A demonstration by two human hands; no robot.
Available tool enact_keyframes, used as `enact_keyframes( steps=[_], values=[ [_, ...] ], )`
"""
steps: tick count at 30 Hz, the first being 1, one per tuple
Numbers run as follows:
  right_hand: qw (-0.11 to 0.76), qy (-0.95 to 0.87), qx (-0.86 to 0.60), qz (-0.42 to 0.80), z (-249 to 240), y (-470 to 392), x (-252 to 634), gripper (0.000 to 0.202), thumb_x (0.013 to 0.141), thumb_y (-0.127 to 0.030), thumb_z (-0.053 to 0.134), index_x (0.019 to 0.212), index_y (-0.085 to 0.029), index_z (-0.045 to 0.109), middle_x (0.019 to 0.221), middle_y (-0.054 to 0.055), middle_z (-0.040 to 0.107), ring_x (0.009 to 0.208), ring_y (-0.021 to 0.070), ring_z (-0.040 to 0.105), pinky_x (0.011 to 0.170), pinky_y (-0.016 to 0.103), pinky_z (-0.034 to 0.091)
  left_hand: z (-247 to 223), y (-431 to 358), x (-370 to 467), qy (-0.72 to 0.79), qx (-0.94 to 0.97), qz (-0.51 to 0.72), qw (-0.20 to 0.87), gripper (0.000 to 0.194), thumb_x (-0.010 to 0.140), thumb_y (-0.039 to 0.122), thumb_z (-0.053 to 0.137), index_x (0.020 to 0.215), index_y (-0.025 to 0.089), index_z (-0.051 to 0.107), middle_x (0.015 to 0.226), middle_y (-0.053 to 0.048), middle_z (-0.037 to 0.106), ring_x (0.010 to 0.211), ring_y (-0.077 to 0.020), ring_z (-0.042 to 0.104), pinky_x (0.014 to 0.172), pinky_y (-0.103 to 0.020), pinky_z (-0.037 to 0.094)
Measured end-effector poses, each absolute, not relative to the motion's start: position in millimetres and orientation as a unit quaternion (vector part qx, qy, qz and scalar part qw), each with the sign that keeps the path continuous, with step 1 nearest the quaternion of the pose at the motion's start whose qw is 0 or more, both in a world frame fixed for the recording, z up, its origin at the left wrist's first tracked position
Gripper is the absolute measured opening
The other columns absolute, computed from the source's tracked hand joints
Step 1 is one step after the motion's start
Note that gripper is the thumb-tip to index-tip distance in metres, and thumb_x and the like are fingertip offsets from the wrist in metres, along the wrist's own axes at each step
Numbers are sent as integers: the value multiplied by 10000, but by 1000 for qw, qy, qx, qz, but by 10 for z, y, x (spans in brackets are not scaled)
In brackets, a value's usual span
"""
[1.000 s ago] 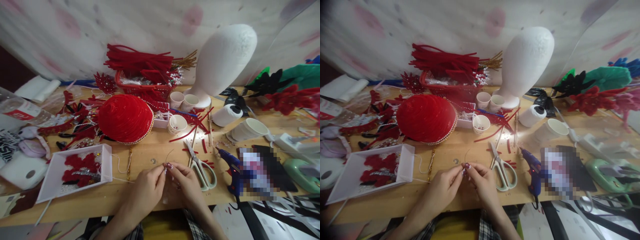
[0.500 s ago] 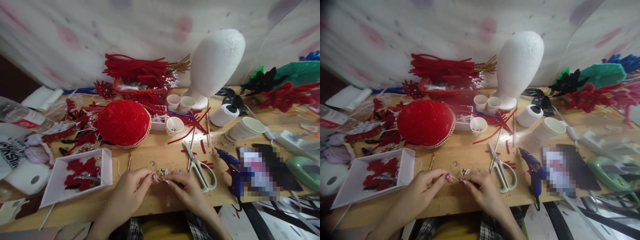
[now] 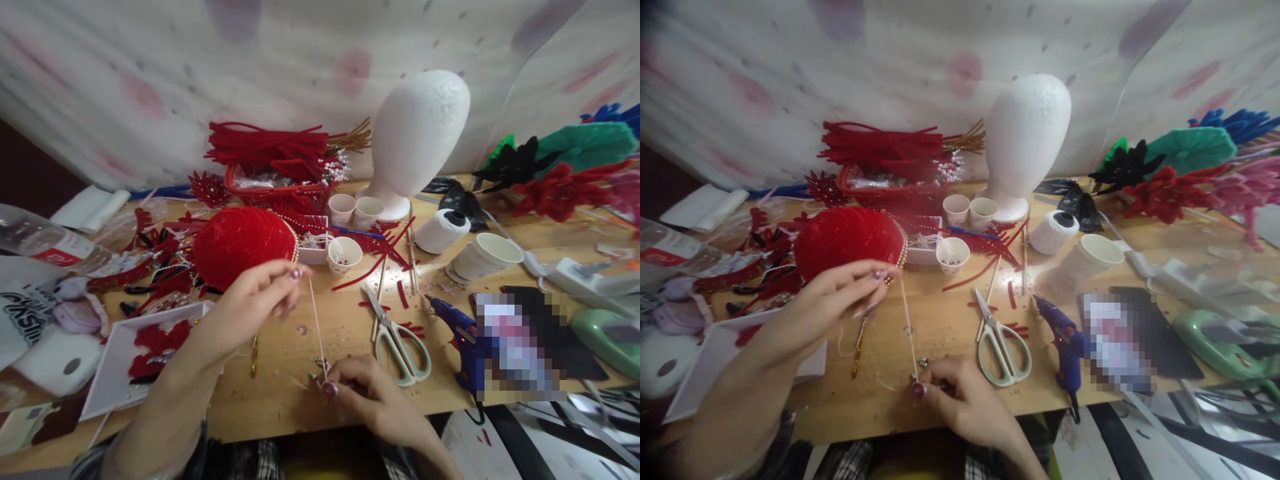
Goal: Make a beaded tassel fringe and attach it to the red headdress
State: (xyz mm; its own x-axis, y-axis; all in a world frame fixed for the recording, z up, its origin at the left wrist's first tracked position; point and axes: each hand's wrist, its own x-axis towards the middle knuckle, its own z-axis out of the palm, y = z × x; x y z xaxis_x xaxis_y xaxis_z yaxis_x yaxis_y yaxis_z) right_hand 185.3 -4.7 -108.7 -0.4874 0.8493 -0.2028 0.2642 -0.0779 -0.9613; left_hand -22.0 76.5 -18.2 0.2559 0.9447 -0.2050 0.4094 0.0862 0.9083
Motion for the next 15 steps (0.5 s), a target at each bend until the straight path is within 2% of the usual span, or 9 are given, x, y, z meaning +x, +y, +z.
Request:
enact_keyframes(
  steps=[1,3,6,9,11,12,13,15],
  values=[
    [268,-600,-432,618,-1097,-46,1854,300,924,-406,585,763,-183,705,720,24,683,723,172,607,698,273,453,-204,794,-195,548,637,308,446,397,880,415,510,1155,165,651,913,-53,711,839,-193,657,782,-342,527],
    [309,-530,-417,671,-1125,-37,1852,351,906,-481,602,742,-191,713,695,19,668,723,172,605,732,285,454,-286,756,-154,559,677,360,317,423,918,400,508,1277,193,592,1251,-94,648,1161,-236,596,1012,-427,461],
    [342,-447,-431,706,-1176,-7,1839,394,835,-563,666,721,-190,722,556,-29,545,518,112,445,539,237,360,-442,515,-136,595,684,408,109,479,954,386,510,1394,197,492,1459,-128,473,1380,-280,419,1150,-477,343],
    [344,-404,-452,717,-1216,25,1818,451,786,-620,689,711,-175,718,489,-69,423,438,73,273,438,221,191,-553,248,-189,620,656,431,-11,613,923,310,590,1484,185,376,1493,-167,401,1413,-325,354,1171,-522,309],
    [347,-394,-450,722,-1230,38,1804,466,780,-627,692,701,-168,710,483,-74,405,431,65,264,432,218,170,-596,129,-243,624,641,440,-85,779,858,254,681,1529,178,293,1533,-181,342,1447,-355,271,1193,-554,248],
    [349,-393,-447,724,-1234,41,1797,464,785,-621,691,700,-166,709,480,-75,397,430,63,267,431,217,169,-613,88,-263,619,639,446,-100,783,840,223,700,1520,189,314,1523,-171,366,1442,-354,281,1193,-557,242],
    [351,-391,-443,726,-1234,41,1791,456,795,-612,687,706,-166,710,474,-77,385,429,63,267,429,217,167,-631,55,-274,610,646,451,-85,701,844,199,693,1476,212,390,1472,-147,443,1408,-334,348,1179,-541,277],
    [355,-389,-437,729,-1220,34,1779,436,815,-593,679,726,-168,712,472,-80,372,432,65,271,429,216,168,-674,6,-252,587,678,441,45,405,897,190,628,1290,267,569,1246,-67,640,1220,-254,562,1070,-445,437]
  ],
)
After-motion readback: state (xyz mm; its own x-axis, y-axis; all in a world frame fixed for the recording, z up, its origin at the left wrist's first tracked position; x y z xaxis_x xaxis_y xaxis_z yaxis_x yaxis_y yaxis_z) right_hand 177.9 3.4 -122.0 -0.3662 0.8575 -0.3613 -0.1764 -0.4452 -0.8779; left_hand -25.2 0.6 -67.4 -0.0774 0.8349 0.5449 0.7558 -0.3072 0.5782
